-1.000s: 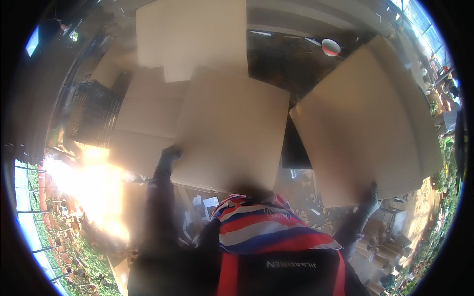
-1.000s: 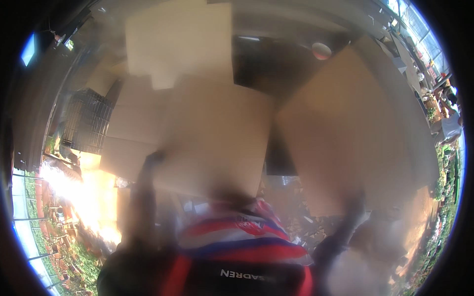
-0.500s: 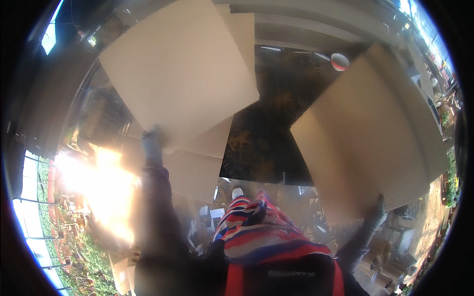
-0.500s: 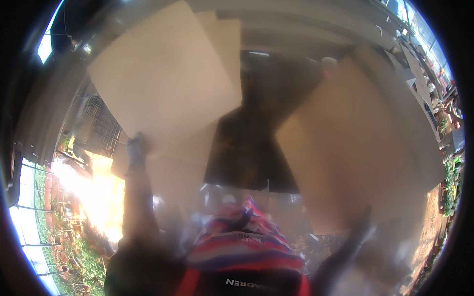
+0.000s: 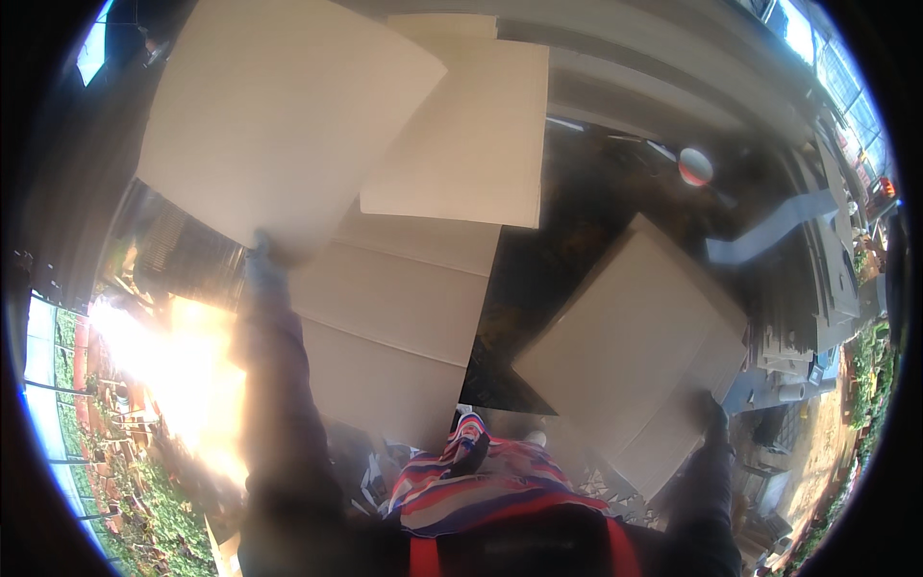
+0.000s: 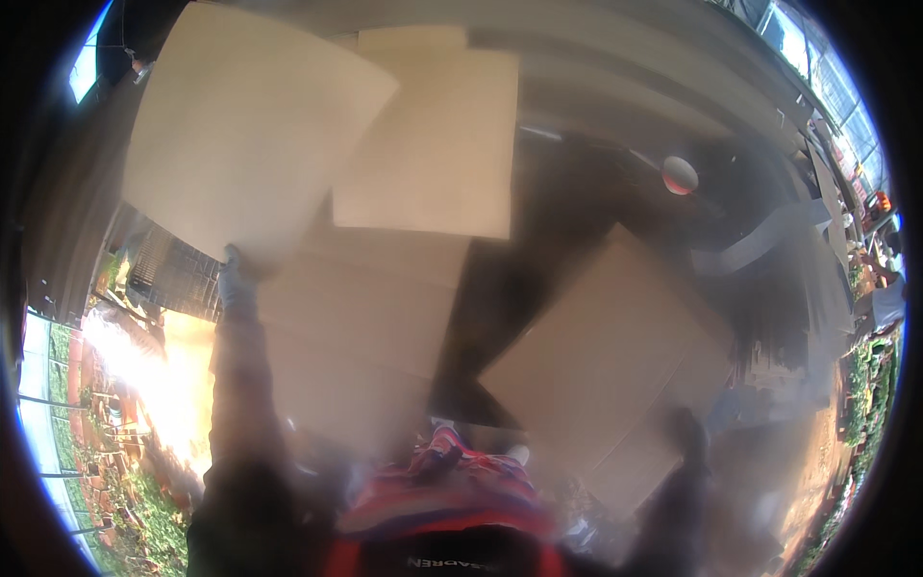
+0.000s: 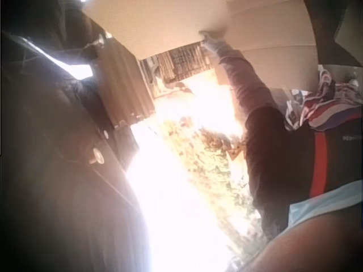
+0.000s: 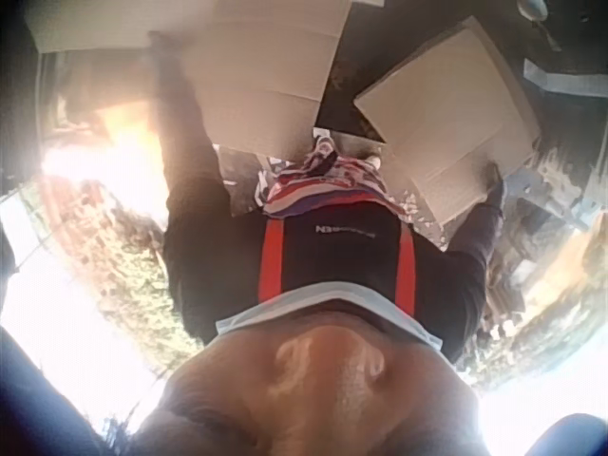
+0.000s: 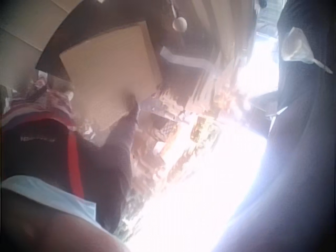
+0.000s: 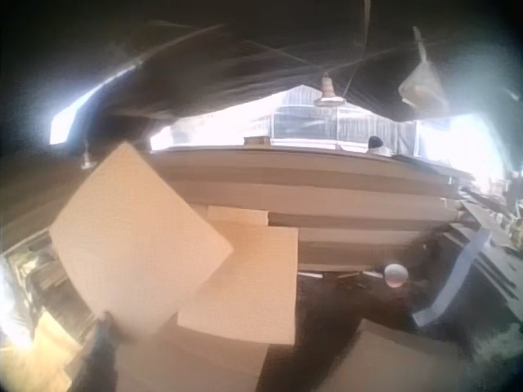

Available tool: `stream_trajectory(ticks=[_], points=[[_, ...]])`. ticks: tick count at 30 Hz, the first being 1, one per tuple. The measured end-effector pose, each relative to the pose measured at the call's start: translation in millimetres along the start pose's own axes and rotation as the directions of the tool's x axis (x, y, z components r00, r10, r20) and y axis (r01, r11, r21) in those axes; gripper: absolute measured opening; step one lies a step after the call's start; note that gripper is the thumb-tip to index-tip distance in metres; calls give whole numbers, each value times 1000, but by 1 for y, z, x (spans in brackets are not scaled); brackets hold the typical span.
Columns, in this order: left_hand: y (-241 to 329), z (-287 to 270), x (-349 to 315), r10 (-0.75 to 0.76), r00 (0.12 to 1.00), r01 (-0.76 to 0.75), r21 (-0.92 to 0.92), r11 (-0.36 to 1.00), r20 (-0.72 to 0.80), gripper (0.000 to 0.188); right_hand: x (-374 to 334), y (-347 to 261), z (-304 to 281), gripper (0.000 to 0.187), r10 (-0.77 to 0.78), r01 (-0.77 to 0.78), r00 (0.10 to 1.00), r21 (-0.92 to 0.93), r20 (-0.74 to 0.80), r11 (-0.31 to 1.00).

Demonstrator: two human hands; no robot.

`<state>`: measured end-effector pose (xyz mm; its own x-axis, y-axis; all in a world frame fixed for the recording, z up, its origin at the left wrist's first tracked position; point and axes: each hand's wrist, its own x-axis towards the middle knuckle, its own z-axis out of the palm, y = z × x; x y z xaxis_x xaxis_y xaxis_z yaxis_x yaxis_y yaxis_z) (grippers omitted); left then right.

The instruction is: The person prepares cardboard boxes by cutting and folding them, then places potted plants inside and seals the boxes with tape. The person handles multiple boxes and plants, arranging them for transport.

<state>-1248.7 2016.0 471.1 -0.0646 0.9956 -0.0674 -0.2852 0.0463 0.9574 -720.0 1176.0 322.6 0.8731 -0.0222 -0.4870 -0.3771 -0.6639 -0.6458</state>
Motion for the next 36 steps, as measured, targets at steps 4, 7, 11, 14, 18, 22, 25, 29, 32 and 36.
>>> stream_trajectory(ticks=[4, 7, 11, 14, 18, 22, 25, 29, 32, 36], points=[[-24, 6, 43, 75, 995, -86, 169, 982, 70, 37, -42, -101, 44, 79, -139, -137, 915, -617, -378, 775], [-62, 33, 77, 4, 962, -6, 6, 1000, 272, 23, -69, -224, 148, 73, -476, 480, 877, 72, -65, 874], [-110, 96, 81, 2, 965, -116, 420, 900, 263, 13, -85, -379, 297, 83, -722, 595, 633, 422, 277, 684], [-133, 135, 89, 20, 952, -117, 304, 945, 305, 11, -76, -460, 380, 73, -745, 553, 596, 519, 300, 651], [-174, 158, 133, 82, 942, -245, 499, 831, 325, 12, -39, -514, 476, 46, -816, 526, 498, 646, 293, 553], [-222, 145, 146, 65, 923, -346, 745, 570, 379, 20, 3, -509, 512, 36, -755, 508, 584, 591, 298, 626], [-230, 135, 111, 12, 945, 30, -124, 992, 326, 39, 1, -488, 510, 32, -694, 421, 672, 639, 258, 644], [-175, 131, 60, 61, 964, -47, -61, 997, 260, 56, -38, -495, 487, 46, -814, 603, 581, 660, 23, 448], [-108, 172, 85, 173, 950, -190, 41, 981, 259, 53, -64, -552, 468, 53, -900, 551, 427, 814, -88, 182], [-21, 235, 177, 608, 729, -671, 153, 725, 316, 29, -70, -648, 468, 26, -947, 522, 321, 830, 22, 196]])
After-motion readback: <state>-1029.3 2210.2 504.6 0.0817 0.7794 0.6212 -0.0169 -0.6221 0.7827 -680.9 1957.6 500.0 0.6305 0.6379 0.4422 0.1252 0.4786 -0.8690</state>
